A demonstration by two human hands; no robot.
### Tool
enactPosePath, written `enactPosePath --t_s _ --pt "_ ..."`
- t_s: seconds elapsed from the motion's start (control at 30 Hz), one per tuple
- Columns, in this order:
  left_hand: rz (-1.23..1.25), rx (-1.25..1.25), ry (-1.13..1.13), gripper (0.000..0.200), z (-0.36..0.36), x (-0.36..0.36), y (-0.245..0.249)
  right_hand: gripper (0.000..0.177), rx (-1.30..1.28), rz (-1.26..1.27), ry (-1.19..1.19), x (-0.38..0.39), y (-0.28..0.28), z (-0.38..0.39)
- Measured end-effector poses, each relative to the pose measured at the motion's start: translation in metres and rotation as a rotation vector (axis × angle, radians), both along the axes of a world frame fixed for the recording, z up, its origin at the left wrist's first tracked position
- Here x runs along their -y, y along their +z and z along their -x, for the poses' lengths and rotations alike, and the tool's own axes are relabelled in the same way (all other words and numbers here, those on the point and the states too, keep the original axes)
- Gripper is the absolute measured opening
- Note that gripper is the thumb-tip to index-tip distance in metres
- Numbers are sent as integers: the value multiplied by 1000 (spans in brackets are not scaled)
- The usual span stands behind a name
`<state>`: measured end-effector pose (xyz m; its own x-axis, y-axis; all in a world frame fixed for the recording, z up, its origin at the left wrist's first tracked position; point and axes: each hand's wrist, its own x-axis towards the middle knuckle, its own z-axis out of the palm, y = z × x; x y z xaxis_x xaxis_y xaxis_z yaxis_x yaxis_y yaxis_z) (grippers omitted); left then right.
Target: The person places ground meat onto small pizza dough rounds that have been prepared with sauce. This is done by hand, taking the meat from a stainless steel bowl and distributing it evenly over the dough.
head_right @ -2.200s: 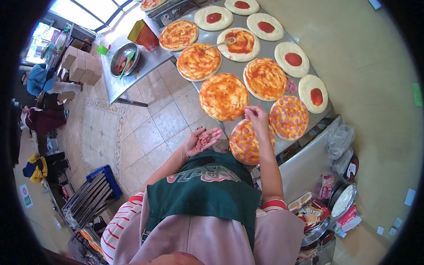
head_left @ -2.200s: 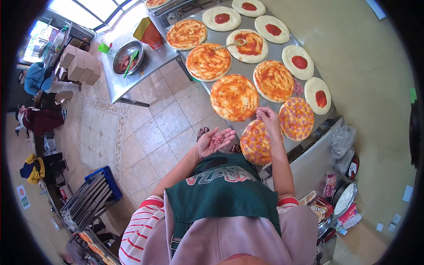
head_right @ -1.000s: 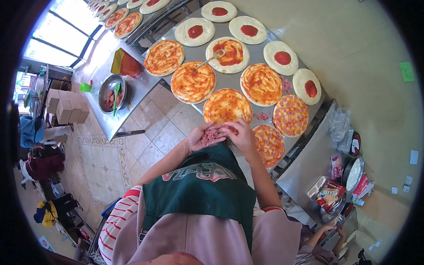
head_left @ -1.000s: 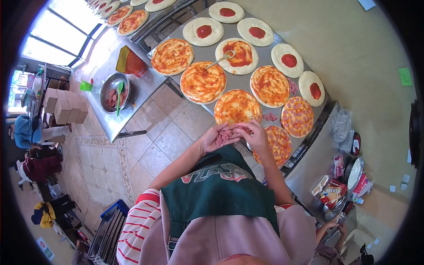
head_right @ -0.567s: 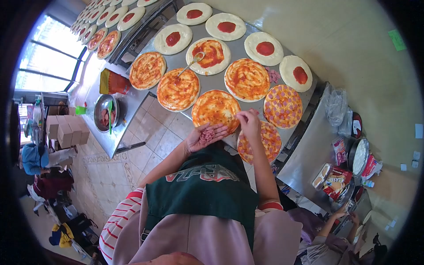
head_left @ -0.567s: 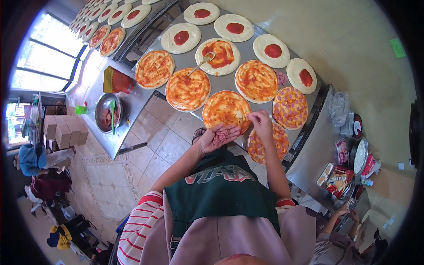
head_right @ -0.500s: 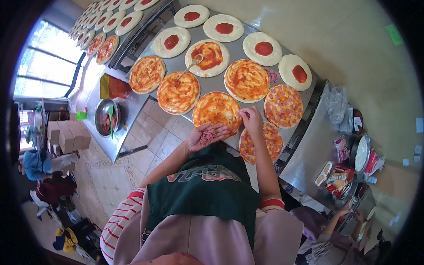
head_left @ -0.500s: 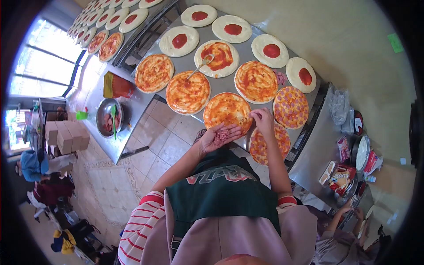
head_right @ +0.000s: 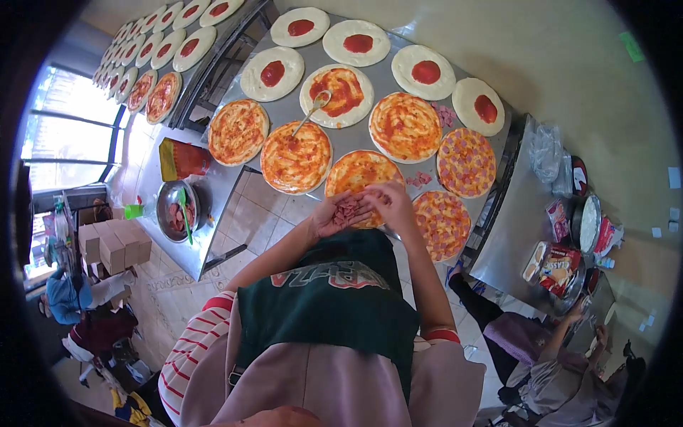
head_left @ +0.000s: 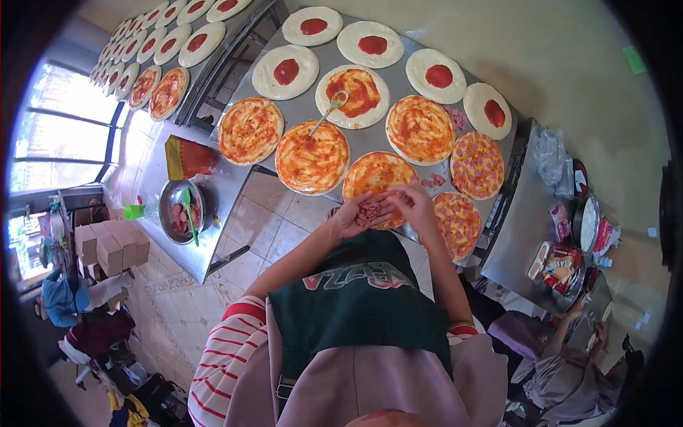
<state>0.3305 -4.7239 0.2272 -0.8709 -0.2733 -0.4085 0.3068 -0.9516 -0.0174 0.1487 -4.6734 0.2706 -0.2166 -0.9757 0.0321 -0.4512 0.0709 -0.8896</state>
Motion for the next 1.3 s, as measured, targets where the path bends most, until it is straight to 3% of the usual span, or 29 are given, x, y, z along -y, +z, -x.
enactPosePath --t_s 0.07,0.1,0.17,0.2,0.4,0.5,0.57,0.8,0.87,1.1,1.3 --pt "32 45 -34 42 -2 2 -13 21 64 -39 175 -8 15 -20" --pt "16 -64 -63 41 -5 3 -21 21 59 -36 157 -9 17 -25" --pt "-1 -176 -113 40 -4 9 -19 20 -278 101 176 -11 18 -29" --pt "0 -104 -144 40 -4 10 -19 20 -281 98 157 -13 16 -28" --pt "12 -12 -247 38 -3 17 9 15 -3 -105 30 -18 16 -24" --pt "28 36 -267 38 -2 21 6 16 200 -91 -118 -17 8 -15" --pt "57 45 -269 39 1 25 9 16 443 -210 -257 -13 7 -8" --pt "92 205 -186 28 20 30 5 13 487 -283 -222 -1 -1 -2" --pt "84 245 -177 26 20 30 4 12 616 -244 -224 2 -5 -4" --pt "79 264 -117 21 21 29 1 10 603 -371 -224 5 -9 0" --pt "155 274 -78 21 26 28 -1 12 400 -271 -155 10 -17 5"
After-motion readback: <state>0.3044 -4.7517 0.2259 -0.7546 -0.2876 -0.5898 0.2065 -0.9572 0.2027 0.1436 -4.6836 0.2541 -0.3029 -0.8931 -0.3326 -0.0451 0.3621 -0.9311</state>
